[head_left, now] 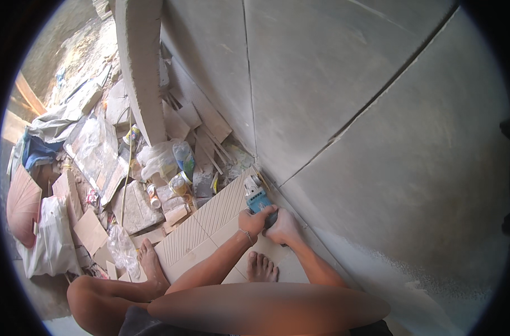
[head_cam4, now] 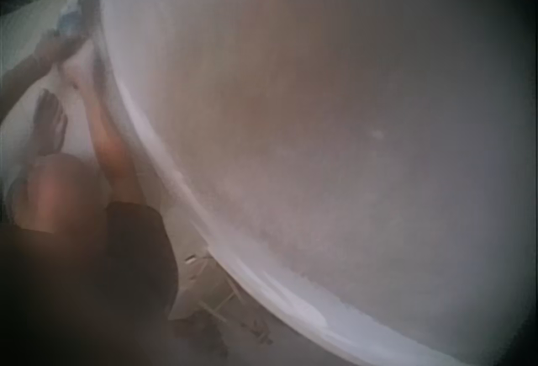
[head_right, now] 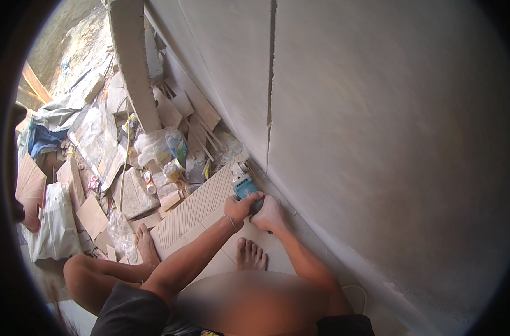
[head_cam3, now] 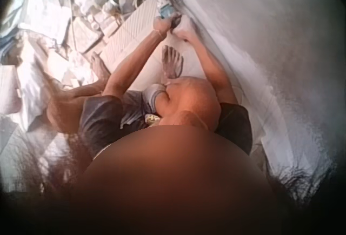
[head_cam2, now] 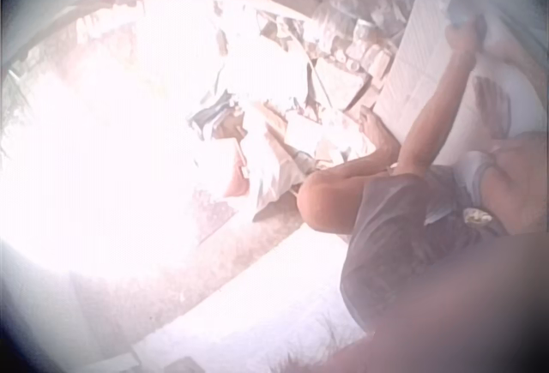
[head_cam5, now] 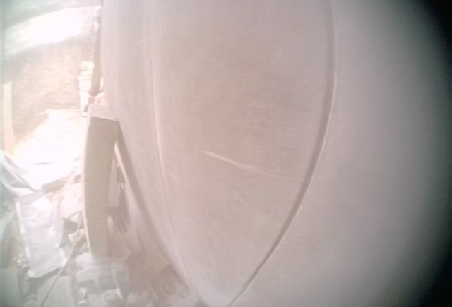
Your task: The person uses an angle grinder to cut or grind along the grout lines of floor tiles. The person holds the tool with both hands and moves it along the seams between tiles.
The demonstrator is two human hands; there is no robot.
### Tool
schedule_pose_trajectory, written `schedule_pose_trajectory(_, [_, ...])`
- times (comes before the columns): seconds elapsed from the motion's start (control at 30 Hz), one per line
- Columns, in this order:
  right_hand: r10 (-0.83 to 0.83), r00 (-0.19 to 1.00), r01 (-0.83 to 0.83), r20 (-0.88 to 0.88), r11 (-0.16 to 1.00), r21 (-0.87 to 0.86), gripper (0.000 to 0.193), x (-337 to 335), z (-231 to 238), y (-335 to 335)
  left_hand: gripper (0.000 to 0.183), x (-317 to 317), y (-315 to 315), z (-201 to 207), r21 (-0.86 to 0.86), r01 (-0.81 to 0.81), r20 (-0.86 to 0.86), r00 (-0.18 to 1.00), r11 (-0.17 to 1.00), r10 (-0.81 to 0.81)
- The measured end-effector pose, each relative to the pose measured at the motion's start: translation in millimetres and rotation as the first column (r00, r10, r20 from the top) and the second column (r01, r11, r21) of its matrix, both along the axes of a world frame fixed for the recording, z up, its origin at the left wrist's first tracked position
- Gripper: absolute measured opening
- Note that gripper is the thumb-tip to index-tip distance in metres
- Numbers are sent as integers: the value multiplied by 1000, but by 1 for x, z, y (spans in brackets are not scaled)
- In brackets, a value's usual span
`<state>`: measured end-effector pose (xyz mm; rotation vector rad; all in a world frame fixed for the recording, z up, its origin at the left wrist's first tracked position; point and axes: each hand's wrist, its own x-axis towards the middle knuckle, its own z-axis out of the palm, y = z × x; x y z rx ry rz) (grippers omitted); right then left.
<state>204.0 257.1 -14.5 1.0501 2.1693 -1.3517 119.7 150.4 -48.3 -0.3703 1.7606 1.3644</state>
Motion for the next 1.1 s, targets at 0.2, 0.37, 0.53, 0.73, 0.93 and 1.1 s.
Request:
schedule_pose_trajectory(0.2, [11,1000,-11,17,1000,23,52,-19,-14,1,40,-22,3,1,3,-4,-6,1000,1000,4])
schedule_pose_trajectory(0.37, [9,1000,-10,29,1000,27,49,-31,-18,0,42,-33,1,3,49,-8,-12,1000,999,9])
schedule_pose_trajectory(0.53, [16,1000,-17,21,998,68,51,-40,-18,-1,43,-42,3,3,60,-34,-16,999,998,35])
schedule_pose_trajectory(0.73, [-2,1000,2,12,999,46,41,-48,-21,-1,43,-51,2,-1,20,-17,-13,1000,1000,18])
schedule_pose_trajectory(0.93, [25,1000,-24,-7,997,75,47,-48,-18,-1,43,-52,2,-7,62,-36,-11,999,997,36])
schedule_pose_trajectory(1.1, [12,1000,-13,7,998,67,50,-47,-15,-2,44,-50,0,-9,35,-9,-10,1000,999,9])
